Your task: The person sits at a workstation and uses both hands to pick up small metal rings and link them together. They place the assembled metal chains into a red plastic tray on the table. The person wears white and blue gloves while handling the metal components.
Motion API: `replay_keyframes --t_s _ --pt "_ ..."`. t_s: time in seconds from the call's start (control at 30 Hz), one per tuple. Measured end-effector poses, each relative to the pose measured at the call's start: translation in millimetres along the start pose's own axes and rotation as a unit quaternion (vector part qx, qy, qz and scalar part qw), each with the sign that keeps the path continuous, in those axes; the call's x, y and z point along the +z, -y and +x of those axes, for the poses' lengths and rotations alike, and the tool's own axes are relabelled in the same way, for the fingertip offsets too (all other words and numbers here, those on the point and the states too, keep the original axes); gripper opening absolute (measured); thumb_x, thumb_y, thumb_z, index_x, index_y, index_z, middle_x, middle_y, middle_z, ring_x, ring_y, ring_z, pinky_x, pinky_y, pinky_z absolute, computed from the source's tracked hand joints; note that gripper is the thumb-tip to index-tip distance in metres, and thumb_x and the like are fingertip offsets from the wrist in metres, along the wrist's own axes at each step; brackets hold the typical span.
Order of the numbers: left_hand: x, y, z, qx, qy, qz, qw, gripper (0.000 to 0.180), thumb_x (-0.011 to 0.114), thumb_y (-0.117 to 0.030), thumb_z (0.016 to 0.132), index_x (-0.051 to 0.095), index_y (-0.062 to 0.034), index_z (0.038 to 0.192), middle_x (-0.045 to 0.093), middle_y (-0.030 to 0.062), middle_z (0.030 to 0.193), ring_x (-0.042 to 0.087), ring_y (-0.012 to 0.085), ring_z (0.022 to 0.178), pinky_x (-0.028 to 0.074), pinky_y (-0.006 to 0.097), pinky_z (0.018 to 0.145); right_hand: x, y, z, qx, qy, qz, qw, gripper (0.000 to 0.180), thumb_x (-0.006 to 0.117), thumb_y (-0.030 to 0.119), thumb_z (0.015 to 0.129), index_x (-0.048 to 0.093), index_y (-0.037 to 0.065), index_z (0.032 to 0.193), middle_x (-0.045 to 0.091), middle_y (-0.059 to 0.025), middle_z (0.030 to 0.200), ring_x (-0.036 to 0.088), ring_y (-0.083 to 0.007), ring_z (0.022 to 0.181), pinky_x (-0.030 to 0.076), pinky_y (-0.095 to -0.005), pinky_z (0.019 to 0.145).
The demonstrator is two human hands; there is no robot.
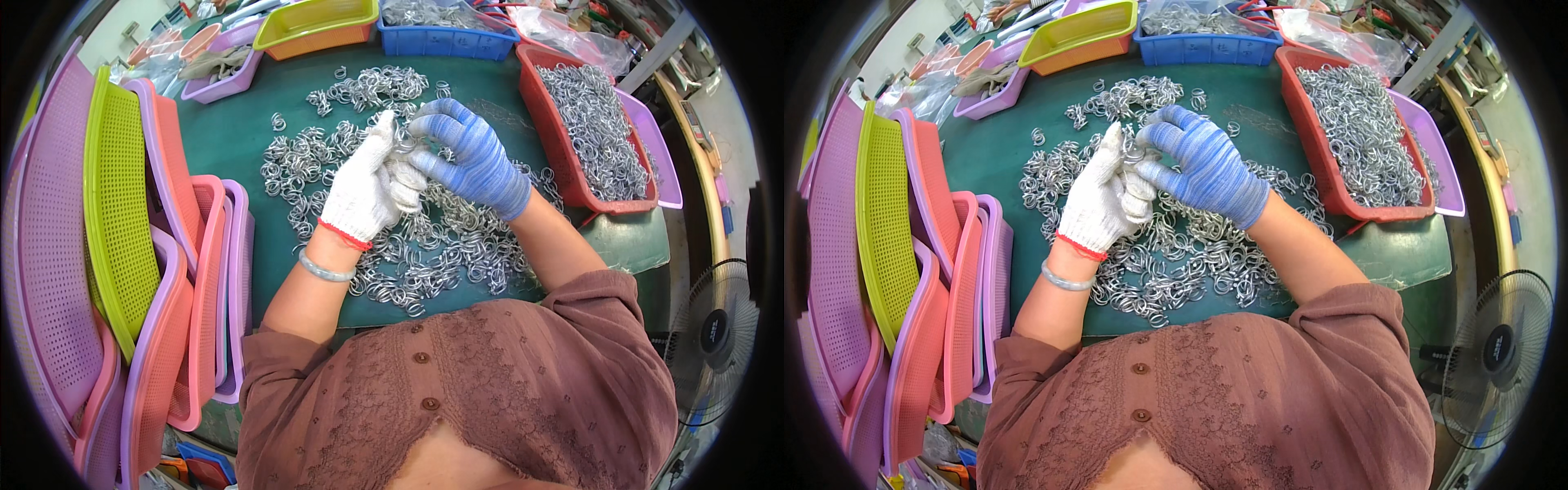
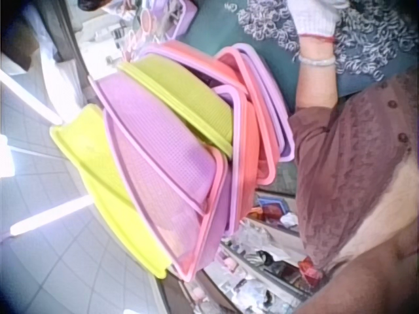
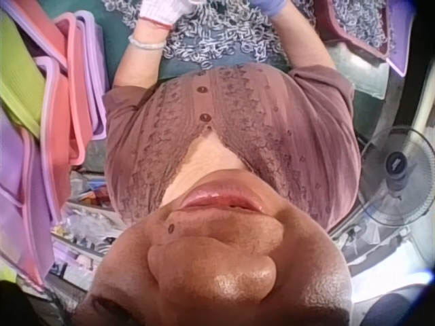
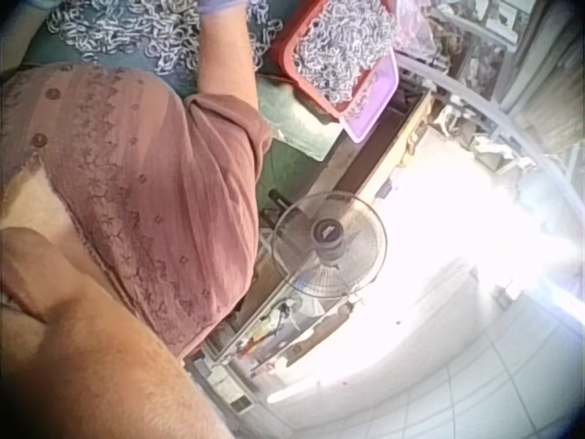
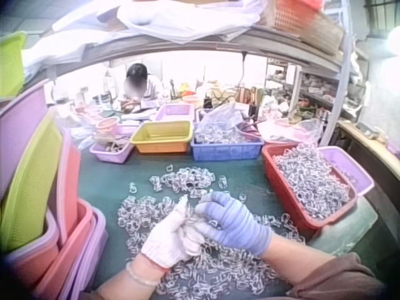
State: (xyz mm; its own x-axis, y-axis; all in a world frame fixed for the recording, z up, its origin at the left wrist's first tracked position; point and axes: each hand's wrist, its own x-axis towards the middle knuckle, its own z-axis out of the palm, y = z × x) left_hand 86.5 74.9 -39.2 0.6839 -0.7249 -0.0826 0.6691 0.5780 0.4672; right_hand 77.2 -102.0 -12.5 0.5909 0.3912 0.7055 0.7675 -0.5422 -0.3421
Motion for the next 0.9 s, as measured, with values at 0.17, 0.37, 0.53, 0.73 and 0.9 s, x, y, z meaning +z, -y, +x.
replay_keyframes --t_s 0.17,0.37,0.53,0.73,0.9 --pt "0 0 0 -0.022 0.002 -0.004 1.000 0.043 0.045 -0.052 0.095 0.058 -0.0108 0.098 0.052 -0.0001 0.073 0.042 0.0109 0.054 0.029 0.024 0.044 -2 8 2 0.076 0.031 0.041 0.996 0.025 0.071 0.017 0.076 0.063 0.005 0.096 0.059 -0.0137 0.086 0.061 -0.0323 0.079 0.051 -0.0390 0.070" --pt "4 4 1 0.006 -0.018 0.026 0.999 0.046 0.043 -0.053 0.095 0.059 -0.0102 0.101 0.056 0.0000 0.072 0.049 0.0115 0.052 0.034 0.022 0.040 1 3 0 0.125 0.032 0.101 0.986 0.018 0.066 0.012 0.080 0.063 0.003 0.096 0.060 -0.0139 0.086 0.062 -0.0289 0.076 0.051 -0.0356 0.071" --pt "16 6 -4 0.001 -0.060 0.041 0.997 0.043 0.043 -0.052 0.096 0.057 -0.0118 0.100 0.053 -0.0006 0.072 0.048 0.0120 0.051 0.035 0.023 0.041 3 7 -2 0.233 0.039 0.225 0.945 0.017 0.061 0.010 0.085 0.062 0.000 0.098 0.062 -0.0091 0.085 0.059 -0.0155 0.078 0.049 -0.0300 0.072" --pt "3 6 -3 -0.002 0.017 0.004 1.000 0.037 0.045 -0.045 0.097 0.054 -0.0134 0.113 0.059 0.0094 0.092 0.052 0.0188 0.060 0.041 0.030 0.045 3 0 -6 0.261 0.033 0.328 0.907 0.018 0.058 0.010 0.088 0.061 -0.001 0.102 0.062 -0.0039 0.089 0.055 -0.0092 0.083 0.048 -0.0277 0.075" --pt "15 7 -6 0.025 -0.012 0.043 0.999 0.038 0.045 -0.044 0.097 0.055 -0.0097 0.111 0.061 0.0114 0.094 0.052 0.0187 0.059 0.041 0.029 0.044 0 -6 -11 0.275 0.049 0.389 0.878 0.022 0.057 0.010 0.090 0.060 0.000 0.109 0.062 -0.0026 0.099 0.055 -0.0096 0.094 0.046 -0.0275 0.085"
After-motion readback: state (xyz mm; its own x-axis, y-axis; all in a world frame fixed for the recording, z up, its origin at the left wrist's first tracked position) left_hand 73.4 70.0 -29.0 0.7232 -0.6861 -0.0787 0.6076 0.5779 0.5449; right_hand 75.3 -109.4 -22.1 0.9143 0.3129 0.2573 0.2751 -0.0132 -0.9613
